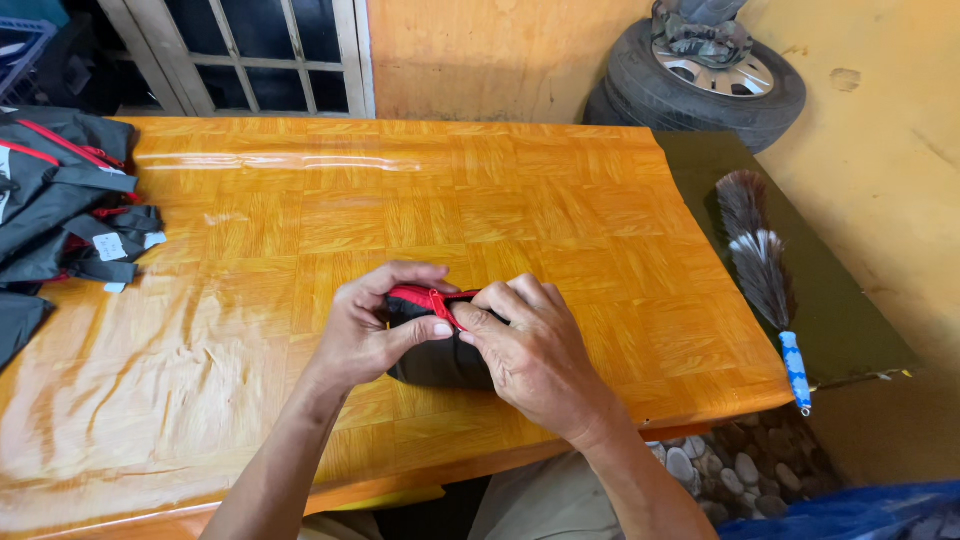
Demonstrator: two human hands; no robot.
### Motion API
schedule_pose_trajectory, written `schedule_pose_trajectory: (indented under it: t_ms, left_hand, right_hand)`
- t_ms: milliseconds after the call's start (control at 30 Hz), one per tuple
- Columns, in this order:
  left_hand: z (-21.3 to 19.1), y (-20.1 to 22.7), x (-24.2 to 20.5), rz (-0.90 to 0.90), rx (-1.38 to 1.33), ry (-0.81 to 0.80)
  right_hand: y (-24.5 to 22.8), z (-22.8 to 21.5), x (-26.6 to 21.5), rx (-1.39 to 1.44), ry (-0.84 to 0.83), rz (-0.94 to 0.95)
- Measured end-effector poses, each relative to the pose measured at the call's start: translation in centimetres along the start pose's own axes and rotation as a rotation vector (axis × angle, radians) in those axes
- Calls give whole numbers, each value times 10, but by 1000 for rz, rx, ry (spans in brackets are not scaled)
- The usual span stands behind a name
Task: The person closes a small zippered pouch, uses a duster to clean a large black garment spread on a table, and then folds the garment.
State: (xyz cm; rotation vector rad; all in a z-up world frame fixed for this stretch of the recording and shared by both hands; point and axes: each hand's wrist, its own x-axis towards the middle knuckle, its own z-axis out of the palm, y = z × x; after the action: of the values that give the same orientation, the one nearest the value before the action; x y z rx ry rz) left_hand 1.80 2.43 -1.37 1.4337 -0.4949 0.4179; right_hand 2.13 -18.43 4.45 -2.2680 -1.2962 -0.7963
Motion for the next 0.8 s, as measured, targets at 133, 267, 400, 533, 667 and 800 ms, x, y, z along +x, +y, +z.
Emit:
schedule_pose_trajectory:
  t_ms: [133,267,400,533,667,800]
  left_hand:
    - [10,-7,-4,89,22,79]
    - [16,-20,-11,112,28,167]
    - [20,-24,-10,127,35,200]
    - [15,-27,-10,109,28,175]
    - [10,-13,-2,62,-5,37]
    - [10,-1,2,-40,-29,-15]
  right_hand:
    - [-6,-1,-2,15,97,-39]
    - [-5,6,-8,4,176,-49]
    - [4,14,-13,75,230,-34]
    - [-2,7,-9,76,192,-29]
    - [-5,5,-6,95,188,-1]
    - [-7,4,-3,70,189,32]
